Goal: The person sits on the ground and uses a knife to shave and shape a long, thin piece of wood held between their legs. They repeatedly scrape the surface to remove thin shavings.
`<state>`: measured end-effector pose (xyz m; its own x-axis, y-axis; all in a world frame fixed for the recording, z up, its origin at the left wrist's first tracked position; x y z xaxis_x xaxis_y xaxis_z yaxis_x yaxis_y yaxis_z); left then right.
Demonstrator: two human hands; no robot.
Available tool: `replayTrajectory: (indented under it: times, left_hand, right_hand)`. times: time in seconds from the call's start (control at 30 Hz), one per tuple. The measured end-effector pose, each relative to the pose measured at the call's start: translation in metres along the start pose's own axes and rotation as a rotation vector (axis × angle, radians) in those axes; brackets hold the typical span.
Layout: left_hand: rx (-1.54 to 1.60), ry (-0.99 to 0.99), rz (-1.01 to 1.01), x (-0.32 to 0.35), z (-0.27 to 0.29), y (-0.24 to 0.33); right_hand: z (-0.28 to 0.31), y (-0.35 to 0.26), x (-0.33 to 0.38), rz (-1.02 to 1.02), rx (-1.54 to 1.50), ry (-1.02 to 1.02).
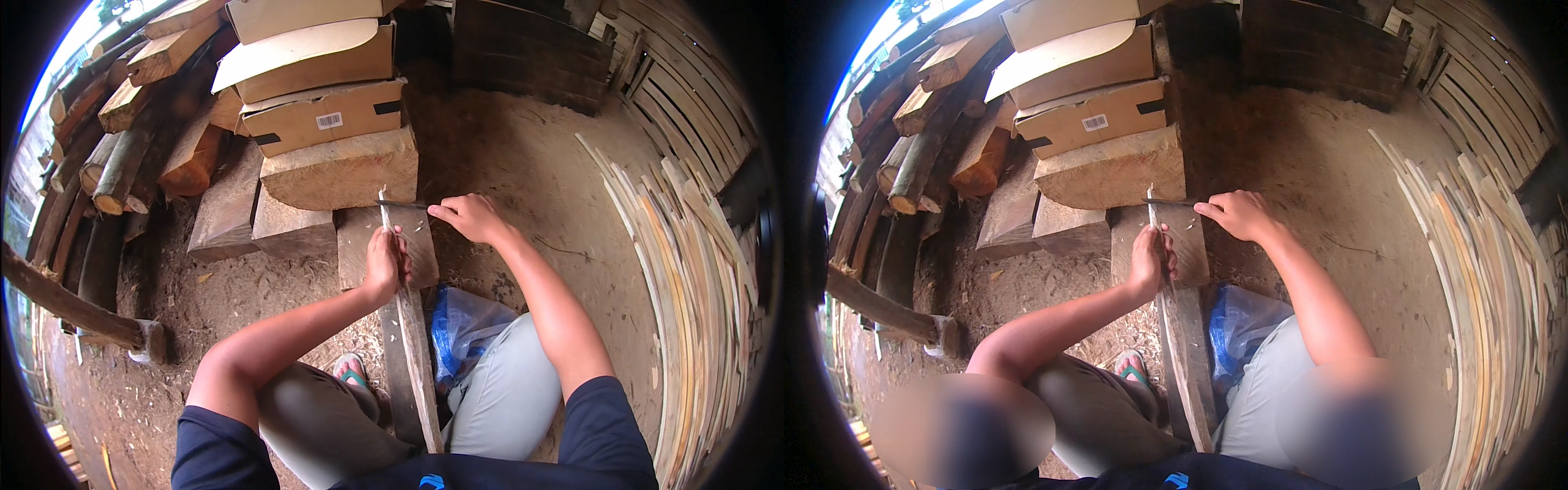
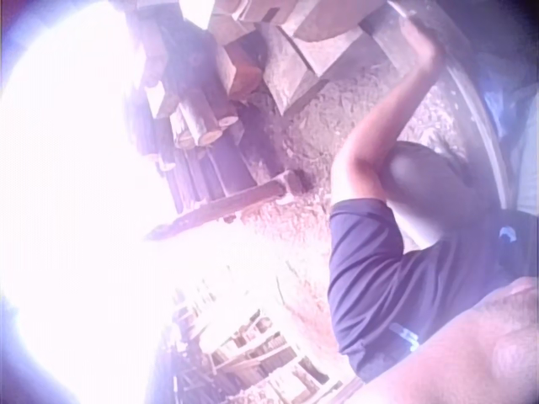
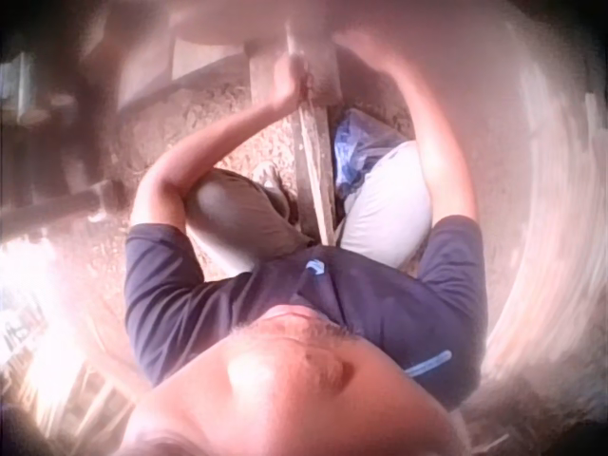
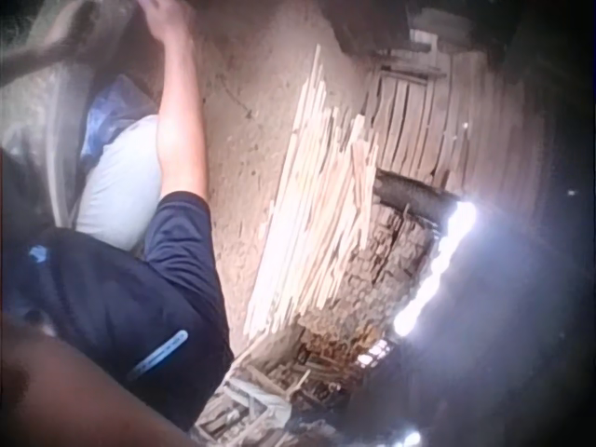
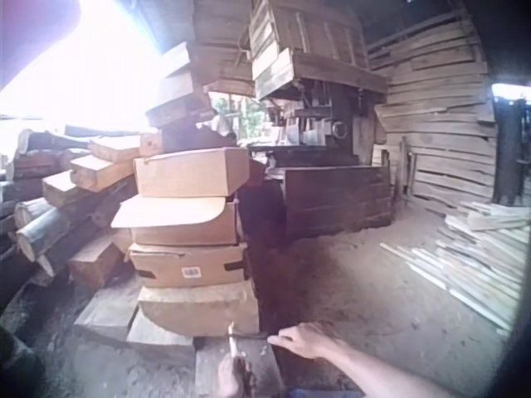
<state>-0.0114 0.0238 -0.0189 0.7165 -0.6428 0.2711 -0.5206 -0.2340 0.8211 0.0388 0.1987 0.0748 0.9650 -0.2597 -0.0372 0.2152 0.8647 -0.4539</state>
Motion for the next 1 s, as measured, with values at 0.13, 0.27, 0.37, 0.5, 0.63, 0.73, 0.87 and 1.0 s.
replayTrajectory:
  times: [0.13,0.27,0.37,0.5,0.63,0.73,0.87,1.0]
  left_hand:
    - [0.029,-0.044,0.031,0.008,-0.006,0.002]
    - [-0.004,-0.054,0.061,0.008,-0.007,-0.001]
    - [-0.055,-0.012,0.072,0.007,-0.006,-0.004]
    - [-0.268,0.091,0.003,0.011,-0.002,0.003]
    - [-0.274,0.051,-0.029,0.016,-0.003,0.009]
    - [-0.259,0.040,-0.039,0.019,-0.007,0.019]
    - [-0.261,0.060,-0.045,0.027,-0.014,0.030]
    - [-0.238,0.036,-0.037,0.032,-0.024,0.036]
  right_hand:
    - [0.009,-0.013,0.007,-0.047,0.080,0.009]
    - [0.013,-0.019,0.015,-0.078,0.104,0.006]
    - [0.015,-0.022,0.018,-0.106,0.125,0.000]
    - [0.020,-0.022,0.022,-0.056,0.134,0.037]
    - [0.025,-0.023,0.026,-0.050,0.129,0.069]
    - [0.032,-0.026,0.028,-0.038,0.146,0.139]
    - [0.036,-0.035,0.028,-0.003,0.158,0.217]
    - [0.035,-0.043,0.029,-0.011,0.094,0.267]
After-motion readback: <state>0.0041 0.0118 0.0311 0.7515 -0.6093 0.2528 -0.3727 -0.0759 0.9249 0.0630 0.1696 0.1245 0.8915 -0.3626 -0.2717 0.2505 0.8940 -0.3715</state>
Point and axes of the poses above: each hand's wrist, its own x-axis away from the middle knuckle, its own z-axis out of the back of the hand, y = z × x, the point moved 8 cm from there along -x, towards the middle knuckle, and after that the axes turned 1 degree about -x, right-handed, at the moved point
